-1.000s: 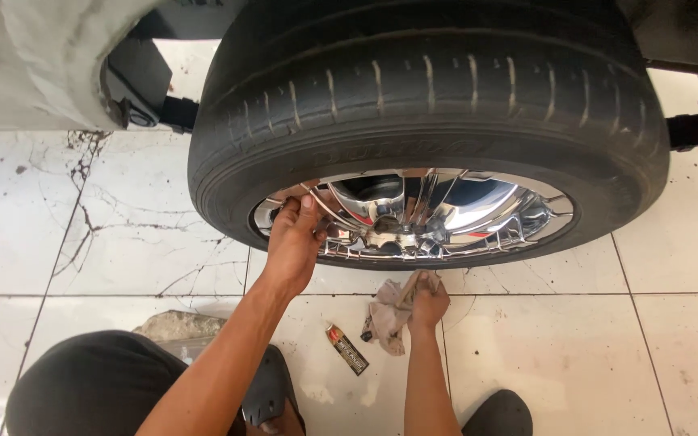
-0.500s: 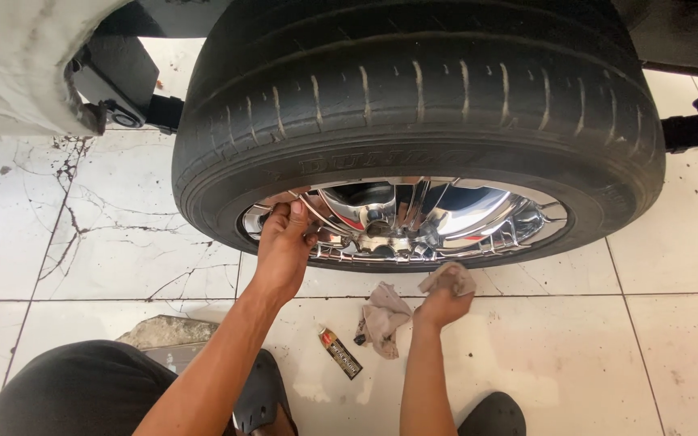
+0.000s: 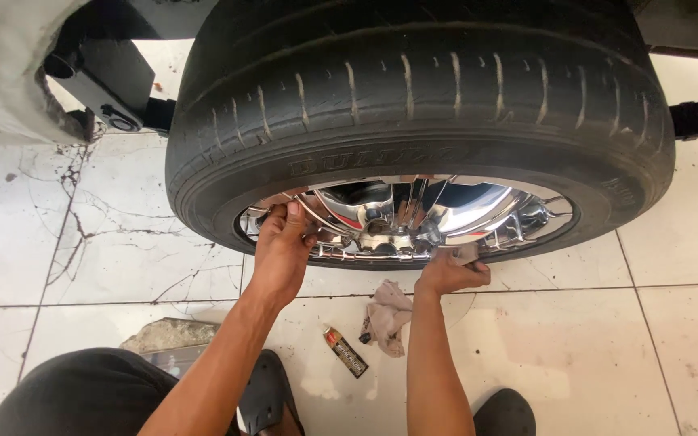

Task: The person kneels beside a car and wipes the chrome wheel rim with a cloth. They repeatedly rub the rim surface and wipe the cloth, continuing the same motion around the wheel.

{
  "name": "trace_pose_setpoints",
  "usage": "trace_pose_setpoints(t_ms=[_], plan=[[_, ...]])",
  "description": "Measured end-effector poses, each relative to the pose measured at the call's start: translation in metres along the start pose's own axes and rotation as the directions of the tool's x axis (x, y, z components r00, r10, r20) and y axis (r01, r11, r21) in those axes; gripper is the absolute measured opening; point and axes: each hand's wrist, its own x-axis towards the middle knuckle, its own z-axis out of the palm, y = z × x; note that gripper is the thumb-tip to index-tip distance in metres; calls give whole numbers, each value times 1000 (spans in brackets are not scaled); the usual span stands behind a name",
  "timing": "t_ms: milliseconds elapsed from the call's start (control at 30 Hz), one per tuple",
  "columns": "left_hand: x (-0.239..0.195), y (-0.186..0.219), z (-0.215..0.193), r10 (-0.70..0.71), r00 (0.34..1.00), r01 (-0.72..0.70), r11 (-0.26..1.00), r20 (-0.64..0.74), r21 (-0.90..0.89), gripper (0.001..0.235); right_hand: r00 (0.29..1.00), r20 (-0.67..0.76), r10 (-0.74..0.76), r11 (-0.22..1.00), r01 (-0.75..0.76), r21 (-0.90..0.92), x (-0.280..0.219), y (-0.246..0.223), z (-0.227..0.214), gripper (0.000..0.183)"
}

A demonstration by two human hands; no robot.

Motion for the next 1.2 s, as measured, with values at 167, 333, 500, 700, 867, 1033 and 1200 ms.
trace_pose_setpoints(t_ms=[167, 333, 500, 700, 867, 1033, 1200], plan=[[-1, 2, 4, -50, 998, 50, 999, -40, 1, 35, 994, -105, 30, 956, -59, -286, -7, 3, 9, 73], [-1, 1, 4, -78, 994, 77, 997, -83, -18, 29, 996, 18, -91, 995, 92, -37, 16, 45, -6, 74], [-3, 7, 6, -87, 992, 88, 996, -95, 1, 27, 980, 134, -145, 977, 163, -138, -7, 27, -60, 42], [-1, 5, 4, -60, 997, 61, 998, -42, 18, 28, 982, 154, 107, 994, -106, -16, -23, 2, -98, 10], [-4, 7, 7, -50, 998, 51, 998, -47, 24, 28, 994, 110, -28, 993, 40, -109, 7, -15, -83, 20], [-4, 14, 12, -37, 999, 38, 999, -32, 33, 29, 936, 66, -347, 924, 329, 196, 14, -84, -48, 38], [-2, 19, 18, -56, 997, 58, 997, -55, 52, 29, 910, 77, -408, 892, 379, 247, 6, -165, -23, 22]])
